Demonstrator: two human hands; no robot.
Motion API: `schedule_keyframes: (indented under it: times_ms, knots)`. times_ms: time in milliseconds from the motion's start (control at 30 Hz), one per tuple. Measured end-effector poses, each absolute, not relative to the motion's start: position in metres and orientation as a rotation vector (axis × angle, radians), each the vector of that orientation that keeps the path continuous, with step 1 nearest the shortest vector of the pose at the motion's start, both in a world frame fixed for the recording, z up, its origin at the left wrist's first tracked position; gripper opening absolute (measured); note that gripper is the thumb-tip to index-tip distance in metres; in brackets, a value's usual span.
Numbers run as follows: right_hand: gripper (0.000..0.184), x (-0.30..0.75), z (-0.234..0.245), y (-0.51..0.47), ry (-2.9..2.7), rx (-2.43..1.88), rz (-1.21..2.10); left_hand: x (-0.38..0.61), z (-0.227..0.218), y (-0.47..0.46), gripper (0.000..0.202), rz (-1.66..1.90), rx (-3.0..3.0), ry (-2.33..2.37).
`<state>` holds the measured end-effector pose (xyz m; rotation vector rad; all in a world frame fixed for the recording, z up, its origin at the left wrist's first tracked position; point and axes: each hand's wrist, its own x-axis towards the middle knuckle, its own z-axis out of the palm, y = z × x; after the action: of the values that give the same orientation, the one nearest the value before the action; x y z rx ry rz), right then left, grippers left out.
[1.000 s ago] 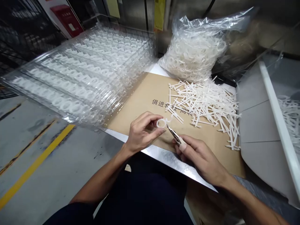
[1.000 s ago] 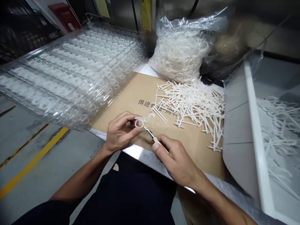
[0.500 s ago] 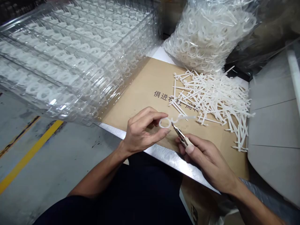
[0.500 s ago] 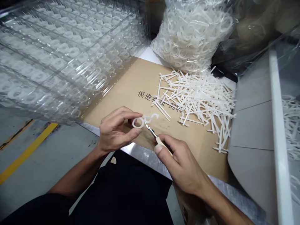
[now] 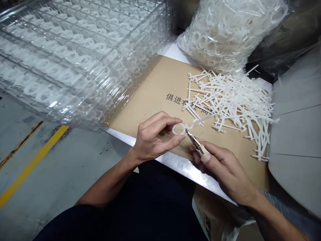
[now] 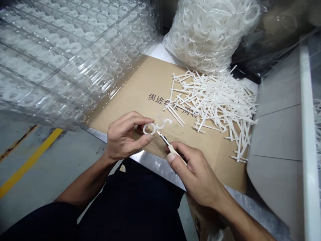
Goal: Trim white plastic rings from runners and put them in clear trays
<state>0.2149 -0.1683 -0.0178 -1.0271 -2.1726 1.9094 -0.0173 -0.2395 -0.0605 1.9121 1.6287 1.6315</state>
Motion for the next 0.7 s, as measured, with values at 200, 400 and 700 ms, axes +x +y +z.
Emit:
schedule_keyframes:
  times_ms: [200,400,700]
  knots:
    - [0.039,0.2146,-0.0154,-0.1694,-2.192,-1.028,1.884,-0.0177,-0.0618,-0.2400,0.028,1.649,1.939,1.625]
    - [0.038,0.2152,-0.0142,-0.1696,-2.190,-1.016,1.886,-0.0173,-0.0601,-0.2388,0.026,1.655,1.950,1.626]
    - [0.038,0.2151,-0.0136,-0.1690,-2.209,-0.998,1.871,-0.0175,-0.0591,-0.2383,0.025,1.649,1.966,1.652]
